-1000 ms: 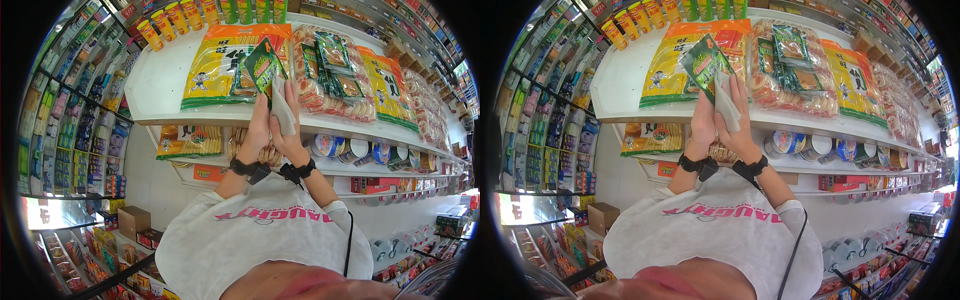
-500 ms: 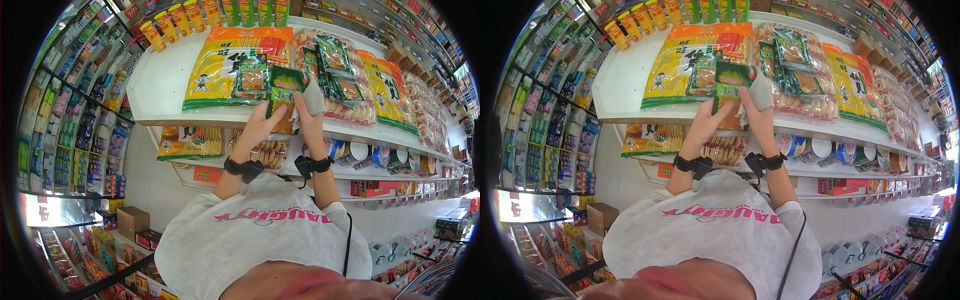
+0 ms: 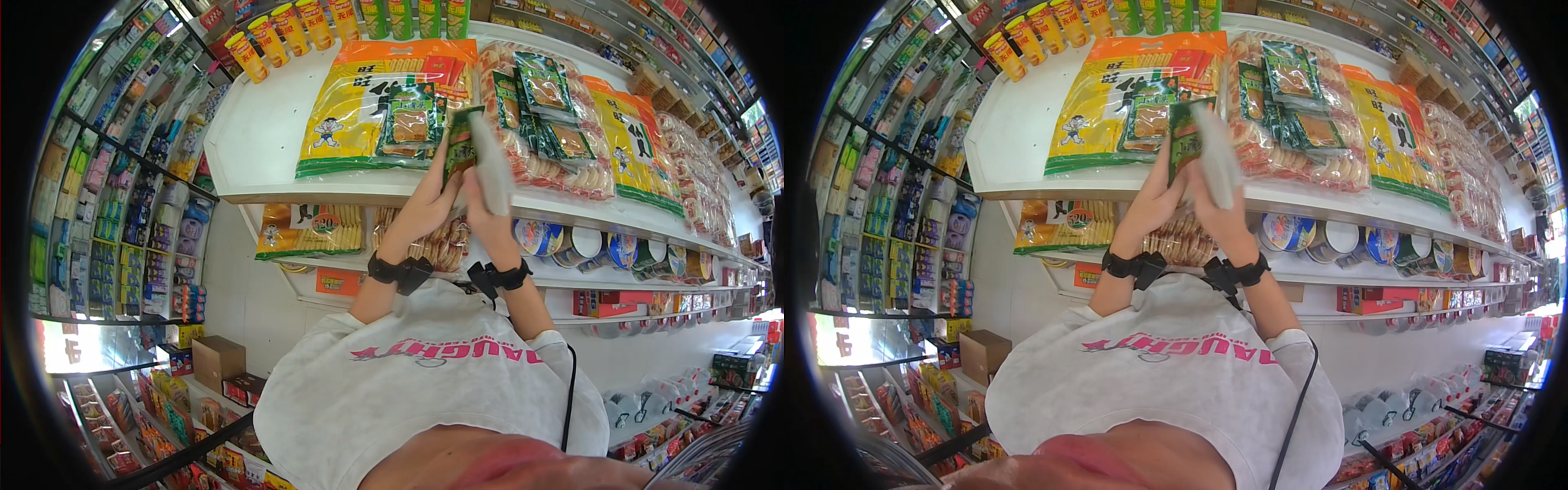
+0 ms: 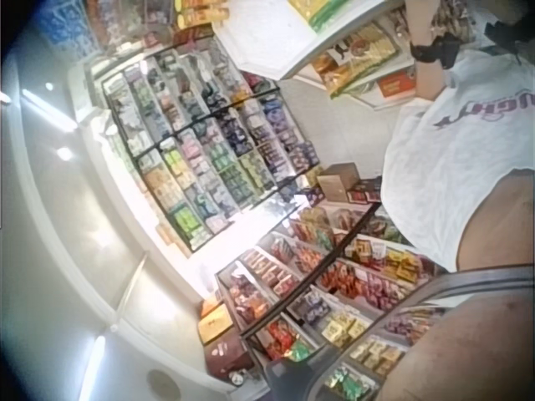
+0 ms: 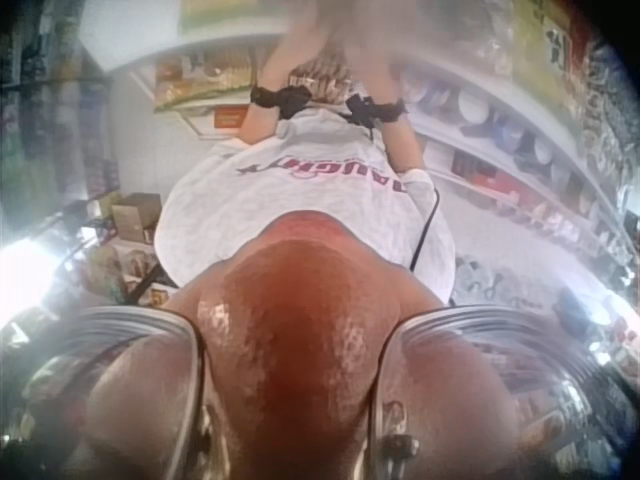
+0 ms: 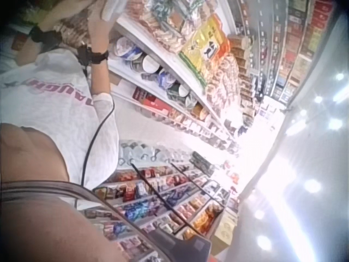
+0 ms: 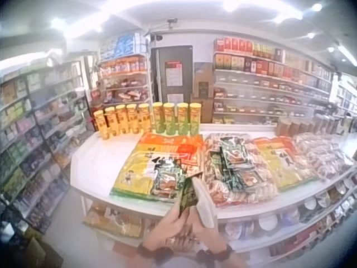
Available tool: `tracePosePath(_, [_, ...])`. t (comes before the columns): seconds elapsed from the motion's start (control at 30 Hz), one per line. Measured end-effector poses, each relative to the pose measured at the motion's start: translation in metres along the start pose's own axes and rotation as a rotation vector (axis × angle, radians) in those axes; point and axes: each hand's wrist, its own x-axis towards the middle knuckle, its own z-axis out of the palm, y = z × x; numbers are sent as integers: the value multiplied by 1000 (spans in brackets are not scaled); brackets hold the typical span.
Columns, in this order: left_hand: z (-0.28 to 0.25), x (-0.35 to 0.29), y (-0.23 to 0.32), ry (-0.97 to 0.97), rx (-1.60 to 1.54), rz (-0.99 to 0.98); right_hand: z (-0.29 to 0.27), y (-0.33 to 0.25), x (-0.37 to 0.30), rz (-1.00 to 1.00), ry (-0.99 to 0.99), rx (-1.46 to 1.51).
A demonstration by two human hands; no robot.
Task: Picking up small green food packages from a shelf and wiping them with a cloth.
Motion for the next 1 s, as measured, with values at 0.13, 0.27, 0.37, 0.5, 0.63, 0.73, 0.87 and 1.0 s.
tracePosePath(0.13, [-3,-4,10,-191,26,32,6,-5,1,67,-1,100])
tracePosePath(0.27, [0,-10,4,-333,50,-49,-3,12,14,330,19,346])
tracePosePath(0.37, [6,-13,-1,-201,-5,-14,-2,-2,12,104,-8,157])
tracePosePath(0.5, [-9,-13,-6,-388,132,-166,-1,-10,11,-98,-188,-229])
tracePosePath(0.63, [-3,-14,0,-321,18,-162,-2,18,6,261,56,88])
tracePosePath(0.73, [0,-10,4,-154,-43,-201,1,19,5,338,95,196])
tracePosePath(0.87, [-1,7,22,220,-704,-239,9,4,6,140,-4,60])
tracePosePath(1.0, [-24,12,4,467,-828,-84,16,-12,-4,-66,-312,-70])
